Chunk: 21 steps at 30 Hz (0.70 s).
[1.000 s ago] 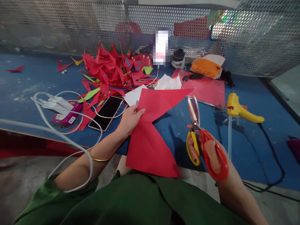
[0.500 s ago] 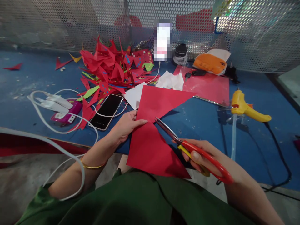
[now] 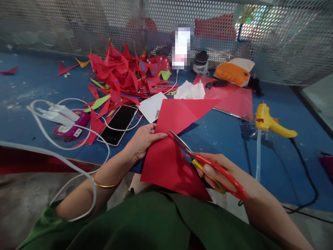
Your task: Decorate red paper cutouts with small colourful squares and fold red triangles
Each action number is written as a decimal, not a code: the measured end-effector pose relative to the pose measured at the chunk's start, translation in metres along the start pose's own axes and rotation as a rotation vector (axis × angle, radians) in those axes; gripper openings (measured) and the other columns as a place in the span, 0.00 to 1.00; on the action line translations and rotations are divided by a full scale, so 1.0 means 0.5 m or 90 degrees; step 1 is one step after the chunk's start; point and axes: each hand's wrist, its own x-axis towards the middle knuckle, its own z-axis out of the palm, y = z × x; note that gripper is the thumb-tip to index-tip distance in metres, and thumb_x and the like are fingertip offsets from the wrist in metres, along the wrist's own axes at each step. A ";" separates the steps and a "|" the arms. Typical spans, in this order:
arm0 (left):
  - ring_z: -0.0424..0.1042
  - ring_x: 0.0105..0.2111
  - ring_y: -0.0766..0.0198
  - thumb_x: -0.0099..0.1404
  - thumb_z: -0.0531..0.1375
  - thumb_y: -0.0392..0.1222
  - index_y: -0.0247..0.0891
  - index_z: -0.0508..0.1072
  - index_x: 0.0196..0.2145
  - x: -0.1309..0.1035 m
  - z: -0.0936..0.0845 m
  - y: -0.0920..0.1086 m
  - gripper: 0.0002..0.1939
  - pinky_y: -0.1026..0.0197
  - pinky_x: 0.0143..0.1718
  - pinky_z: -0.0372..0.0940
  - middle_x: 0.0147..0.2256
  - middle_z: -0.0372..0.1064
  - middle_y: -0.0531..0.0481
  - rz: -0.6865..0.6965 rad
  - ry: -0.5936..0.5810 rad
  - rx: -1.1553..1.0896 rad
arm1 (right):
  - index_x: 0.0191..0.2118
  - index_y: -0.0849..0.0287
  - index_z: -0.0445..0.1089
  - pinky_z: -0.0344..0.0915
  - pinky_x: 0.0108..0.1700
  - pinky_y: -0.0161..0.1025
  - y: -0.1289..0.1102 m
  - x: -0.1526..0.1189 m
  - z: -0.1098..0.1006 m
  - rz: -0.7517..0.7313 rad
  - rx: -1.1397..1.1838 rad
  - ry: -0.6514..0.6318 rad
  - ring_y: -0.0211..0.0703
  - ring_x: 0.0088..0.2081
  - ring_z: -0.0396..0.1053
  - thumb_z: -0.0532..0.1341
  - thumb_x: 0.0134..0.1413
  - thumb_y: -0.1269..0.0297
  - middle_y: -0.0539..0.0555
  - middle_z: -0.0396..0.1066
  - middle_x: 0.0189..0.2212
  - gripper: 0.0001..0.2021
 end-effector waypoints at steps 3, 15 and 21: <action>0.79 0.30 0.62 0.53 0.68 0.26 0.32 0.74 0.41 -0.002 0.006 -0.001 0.16 0.60 0.37 0.73 0.35 0.79 0.45 -0.017 -0.012 -0.011 | 0.34 0.57 0.66 0.49 0.20 0.31 0.000 0.017 -0.002 0.000 -0.001 -0.017 0.32 0.19 0.54 0.58 0.51 0.32 0.44 0.55 0.20 0.28; 0.78 0.30 0.62 0.53 0.67 0.27 0.33 0.77 0.38 -0.004 0.009 -0.003 0.13 0.61 0.37 0.73 0.33 0.80 0.46 -0.037 -0.046 -0.018 | 0.33 0.58 0.63 0.52 0.20 0.30 0.006 0.056 -0.006 0.019 0.013 -0.072 0.30 0.18 0.57 0.61 0.53 0.38 0.43 0.57 0.20 0.24; 0.78 0.30 0.62 0.52 0.68 0.28 0.32 0.78 0.37 -0.004 0.008 -0.004 0.13 0.62 0.37 0.72 0.33 0.80 0.45 -0.035 -0.053 -0.018 | 0.33 0.57 0.63 0.51 0.19 0.30 0.004 0.061 -0.004 0.030 0.015 -0.075 0.29 0.18 0.56 0.62 0.52 0.38 0.42 0.56 0.19 0.24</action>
